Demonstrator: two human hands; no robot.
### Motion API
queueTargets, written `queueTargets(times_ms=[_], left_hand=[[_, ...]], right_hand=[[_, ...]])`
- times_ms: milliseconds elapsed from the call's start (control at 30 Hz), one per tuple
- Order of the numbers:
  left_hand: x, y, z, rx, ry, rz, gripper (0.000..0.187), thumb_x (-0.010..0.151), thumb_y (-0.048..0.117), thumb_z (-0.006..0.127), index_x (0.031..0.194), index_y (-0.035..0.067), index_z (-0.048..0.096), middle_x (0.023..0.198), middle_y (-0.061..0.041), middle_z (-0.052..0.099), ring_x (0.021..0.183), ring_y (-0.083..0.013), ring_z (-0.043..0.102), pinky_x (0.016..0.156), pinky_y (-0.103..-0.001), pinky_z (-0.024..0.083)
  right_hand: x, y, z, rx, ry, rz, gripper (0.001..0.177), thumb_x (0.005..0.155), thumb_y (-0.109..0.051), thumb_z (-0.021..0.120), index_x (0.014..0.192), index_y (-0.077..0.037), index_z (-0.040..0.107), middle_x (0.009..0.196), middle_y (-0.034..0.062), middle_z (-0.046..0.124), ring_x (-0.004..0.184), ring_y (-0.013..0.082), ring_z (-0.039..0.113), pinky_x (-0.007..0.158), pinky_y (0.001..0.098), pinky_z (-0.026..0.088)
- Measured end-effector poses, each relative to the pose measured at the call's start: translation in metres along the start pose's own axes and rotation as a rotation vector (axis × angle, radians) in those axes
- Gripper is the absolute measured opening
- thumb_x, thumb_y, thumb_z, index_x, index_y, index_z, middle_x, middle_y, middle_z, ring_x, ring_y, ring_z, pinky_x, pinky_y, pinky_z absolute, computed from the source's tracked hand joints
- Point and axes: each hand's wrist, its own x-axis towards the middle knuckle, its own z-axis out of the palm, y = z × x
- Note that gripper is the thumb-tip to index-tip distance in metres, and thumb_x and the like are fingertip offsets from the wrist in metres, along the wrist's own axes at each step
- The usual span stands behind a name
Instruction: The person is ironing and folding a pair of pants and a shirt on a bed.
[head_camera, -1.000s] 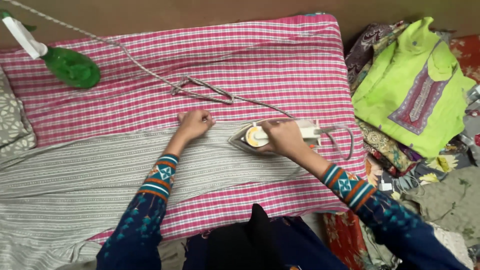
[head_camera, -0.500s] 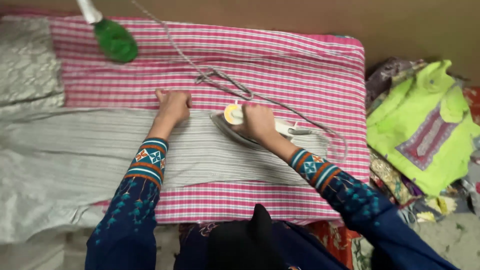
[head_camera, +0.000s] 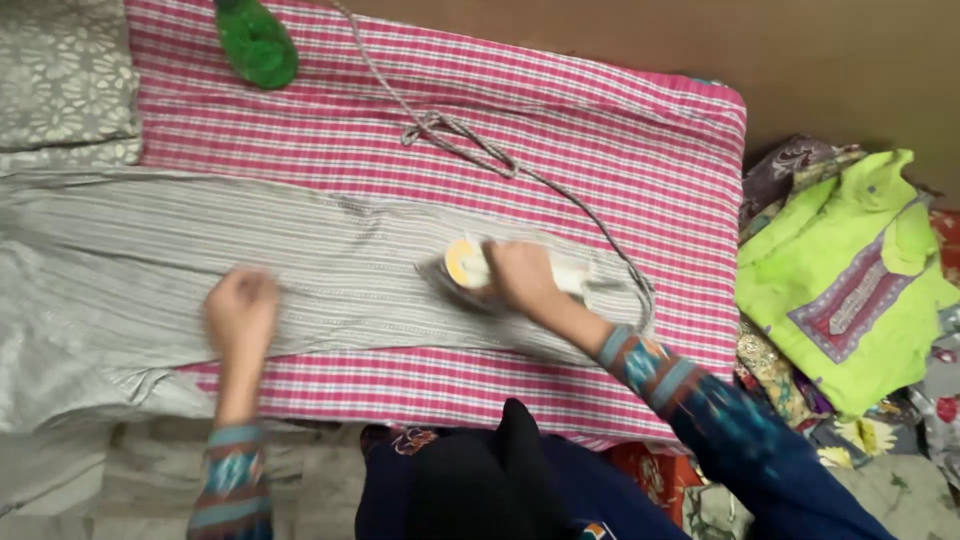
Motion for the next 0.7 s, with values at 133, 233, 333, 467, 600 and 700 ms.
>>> queueTargets(times_ms=[133, 233, 333, 467, 600, 700], left_hand=[[-0.062, -0.035, -0.054, -0.023, -0.018, -0.323, 0.023, 0.100, 0.019, 0.069, 0.091, 0.000, 0.075, 0.079, -0.013, 0.072, 0.072, -0.0216, 0.063, 0.067, -0.038, 0.047], [-0.081, -0.083, -0.056, -0.250, -0.099, -0.657, 0.024, 0.102, 0.018, 0.063, 0.098, -0.003, 0.073, 0.089, -0.016, 0.074, 0.083, -0.0273, 0.069, 0.074, -0.040, 0.052], [-0.085, -0.120, -0.034, -0.759, -0.149, -0.940, 0.025, 0.100, 0.017, 0.056, 0.111, -0.004, 0.064, 0.109, -0.019, 0.075, 0.106, -0.0324, 0.072, 0.088, -0.041, 0.056], [-0.086, -0.121, 0.003, -1.221, 0.040, -1.000, 0.019, 0.100, 0.013, 0.059, 0.114, -0.001, 0.062, 0.118, -0.015, 0.070, 0.117, -0.0290, 0.066, 0.101, -0.041, 0.056], [-0.089, -0.100, 0.022, -1.384, 0.227, -0.896, 0.012, 0.102, 0.012, 0.070, 0.110, 0.010, 0.061, 0.104, -0.001, 0.063, 0.100, -0.0175, 0.061, 0.098, -0.037, 0.053], [-0.082, -0.084, 0.011, -1.350, 0.258, -0.856, 0.013, 0.101, 0.013, 0.069, 0.110, 0.014, 0.060, 0.106, 0.000, 0.064, 0.101, -0.0177, 0.061, 0.098, -0.039, 0.051]], right_hand=[[-0.105, 0.045, 0.000, 0.002, -0.025, 0.039, 0.074, 0.060, -0.057, 0.088, 0.112, -0.008, 0.070, 0.074, 0.0171, 0.072, 0.069, 0.0357, 0.072, 0.061, 0.0472, 0.056], [-0.153, 0.090, -0.007, -0.039, -0.068, 0.174, 0.087, 0.054, -0.067, 0.090, 0.112, -0.004, 0.072, 0.076, 0.0179, 0.075, 0.064, 0.0312, 0.074, 0.063, 0.0434, 0.058], [-0.165, 0.112, -0.036, -0.119, 0.045, 0.504, 0.080, 0.060, -0.067, 0.087, 0.108, -0.006, 0.076, 0.065, 0.0168, 0.071, 0.056, 0.0302, 0.071, 0.056, 0.0423, 0.057], [-0.172, 0.132, -0.045, -0.127, 0.242, 0.676, 0.077, 0.066, -0.067, 0.086, 0.108, -0.003, 0.077, 0.065, 0.0186, 0.069, 0.054, 0.0318, 0.069, 0.055, 0.0442, 0.056], [-0.188, 0.143, -0.037, -0.152, 0.170, 0.582, 0.071, 0.062, -0.060, 0.088, 0.107, -0.006, 0.078, 0.067, 0.0207, 0.070, 0.057, 0.0354, 0.069, 0.057, 0.0474, 0.055], [-0.202, 0.147, -0.030, -0.073, 0.015, 0.233, 0.071, 0.053, -0.055, 0.089, 0.101, -0.005, 0.076, 0.069, 0.0192, 0.071, 0.059, 0.0347, 0.070, 0.057, 0.0466, 0.055]])
